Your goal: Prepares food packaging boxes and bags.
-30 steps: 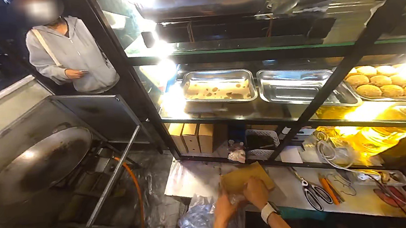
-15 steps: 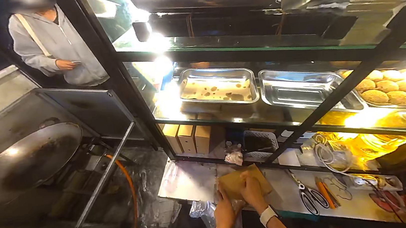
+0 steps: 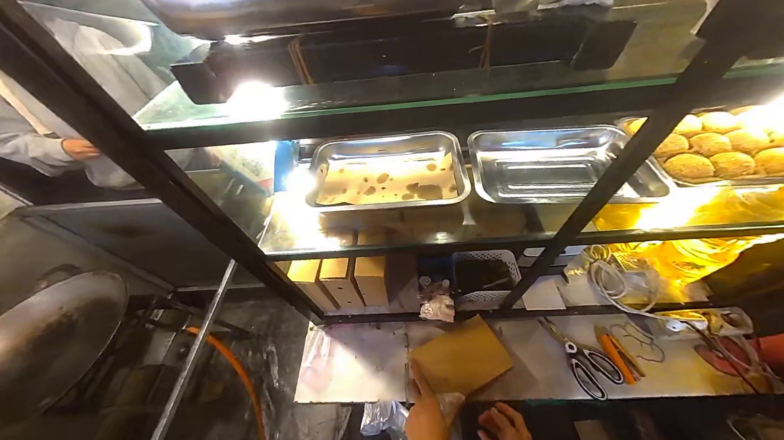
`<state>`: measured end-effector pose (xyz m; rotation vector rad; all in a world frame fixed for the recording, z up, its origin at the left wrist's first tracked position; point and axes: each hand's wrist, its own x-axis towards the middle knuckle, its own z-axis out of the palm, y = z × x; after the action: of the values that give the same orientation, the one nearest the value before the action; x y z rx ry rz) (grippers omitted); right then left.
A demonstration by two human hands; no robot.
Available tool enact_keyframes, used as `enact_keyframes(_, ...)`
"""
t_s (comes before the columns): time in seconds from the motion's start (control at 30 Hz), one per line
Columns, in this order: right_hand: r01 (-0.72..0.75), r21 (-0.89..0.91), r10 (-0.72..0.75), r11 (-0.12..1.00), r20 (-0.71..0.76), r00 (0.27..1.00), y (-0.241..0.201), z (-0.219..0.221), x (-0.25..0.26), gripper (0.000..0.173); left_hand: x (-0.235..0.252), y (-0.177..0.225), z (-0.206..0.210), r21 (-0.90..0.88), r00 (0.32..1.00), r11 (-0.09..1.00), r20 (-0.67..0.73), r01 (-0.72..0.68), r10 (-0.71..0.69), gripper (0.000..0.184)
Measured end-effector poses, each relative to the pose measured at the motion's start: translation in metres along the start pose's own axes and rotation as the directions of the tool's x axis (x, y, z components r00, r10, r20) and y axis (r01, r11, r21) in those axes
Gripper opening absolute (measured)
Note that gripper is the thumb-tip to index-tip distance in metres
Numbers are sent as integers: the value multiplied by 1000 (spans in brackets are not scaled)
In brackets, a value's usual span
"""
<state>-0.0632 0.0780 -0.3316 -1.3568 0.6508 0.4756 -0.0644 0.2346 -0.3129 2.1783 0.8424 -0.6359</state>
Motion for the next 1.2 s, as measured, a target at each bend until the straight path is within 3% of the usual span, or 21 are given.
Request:
enact_keyframes(0.1,-117,221,115,968,20,993,2,12,3,46,2,-2,-1,10,1000,1000,11,-8,8,123)
enact_keyframes(0.2,-148,269,175,952,-81,981,-7,16,6,52,1,-5,2,9,1000,1000,10,-21,21,123)
enact_keyframes(0.27,-154,272,178,950,-65,982,-12,13,24,64,3,-5,1,10,1000,1000,-1,-23,23,123)
enact_keyframes(0.47,-263,140,253,955,82,964,-41,20,58,79,12,-23,-4,-69,992,989,-28,-128,126,123)
enact_keyframes(0.57,-232,4,232,973,42,972,-40,22,67,87,18,-33,-9,-169,981,966,-57,-194,187,120)
enact_keyframes(0.7,-91,148,110,985,-130,985,-31,43,66,92,7,-52,-36,-334,980,922,-107,-195,169,83)
enact_keyframes(0.8,-16,128,32,992,-124,992,-20,31,69,99,-12,-89,-56,-401,960,893,-258,-207,107,48)
enact_keyframes(0.87,-27,84,32,996,-59,998,-17,13,73,93,-33,-119,-78,-452,938,871,-345,-193,29,41)
enact_keyframes(1.07,-43,45,32,998,212,977,-47,-50,59,52,-119,-186,-131,-472,833,880,-504,-44,-229,64)
enact_keyframes(1.13,69,50,-82,996,376,923,-67,-59,52,43,-140,-189,-141,-480,756,877,-578,-8,-309,57)
enact_keyframes(1.2,218,56,-214,974,530,821,-88,-45,39,28,-151,-186,-147,-488,669,872,-662,-43,-338,45)
